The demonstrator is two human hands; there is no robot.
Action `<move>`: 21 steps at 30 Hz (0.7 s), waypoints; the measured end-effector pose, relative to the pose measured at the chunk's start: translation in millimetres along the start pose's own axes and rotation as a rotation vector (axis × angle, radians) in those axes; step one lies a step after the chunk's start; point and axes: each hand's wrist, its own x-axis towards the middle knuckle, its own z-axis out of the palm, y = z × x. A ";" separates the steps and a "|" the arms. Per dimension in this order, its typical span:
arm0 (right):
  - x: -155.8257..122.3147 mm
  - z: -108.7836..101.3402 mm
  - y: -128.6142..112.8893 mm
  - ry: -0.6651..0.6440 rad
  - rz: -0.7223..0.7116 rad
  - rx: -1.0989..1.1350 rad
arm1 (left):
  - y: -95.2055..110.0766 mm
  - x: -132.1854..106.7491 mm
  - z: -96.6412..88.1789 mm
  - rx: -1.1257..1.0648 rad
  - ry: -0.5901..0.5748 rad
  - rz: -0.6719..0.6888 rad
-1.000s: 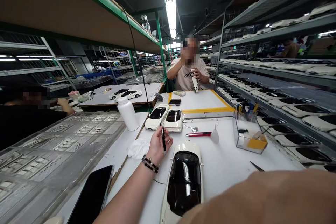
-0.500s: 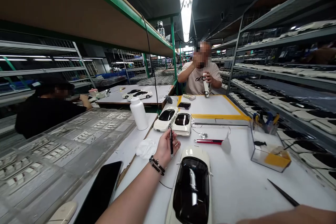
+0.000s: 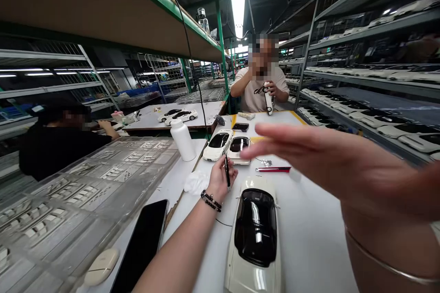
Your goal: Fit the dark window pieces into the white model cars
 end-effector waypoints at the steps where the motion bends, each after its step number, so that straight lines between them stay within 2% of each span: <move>1: 9.7 -0.2 -4.8 -0.035 -0.040 0.024 | 1.8 -2.0 2.4 0.000 -0.019 0.016; 3: 26.1 7.6 -7.2 -0.067 -0.086 0.006 | 5.7 -7.4 7.8 0.019 -0.059 0.072; 4: 31.5 15.5 -4.4 -0.070 -0.050 -0.043 | 7.5 -10.4 10.5 0.034 -0.082 0.110; 5: 34.5 25.5 0.6 -0.097 0.028 -0.089 | 9.1 -13.5 12.9 0.050 -0.105 0.153; 7: 33.0 49.2 14.7 -0.237 0.315 -0.113 | 11.1 -19.6 16.8 0.090 -0.149 0.233; 8: 28.9 61.3 22.1 -0.267 0.393 -0.112 | 11.3 -22.6 18.3 0.112 -0.171 0.264; 12: 1.4 94.3 39.6 -0.338 0.483 0.020 | 8.6 -35.4 23.7 0.229 -0.293 0.313; 14: -12.6 96.5 40.5 -0.330 0.504 0.112 | 7.2 -42.3 27.8 0.312 -0.385 0.307; 16: -25.4 89.8 40.9 -0.280 0.536 0.157 | 8.0 -48.6 31.6 0.402 -0.460 0.310; 19: -45.7 70.4 48.3 -0.170 0.607 0.120 | 14.0 -54.4 29.8 0.534 -0.480 0.358; 21: -61.4 58.1 57.8 -0.114 0.645 0.065 | 19.6 -56.1 20.2 0.637 -0.467 0.370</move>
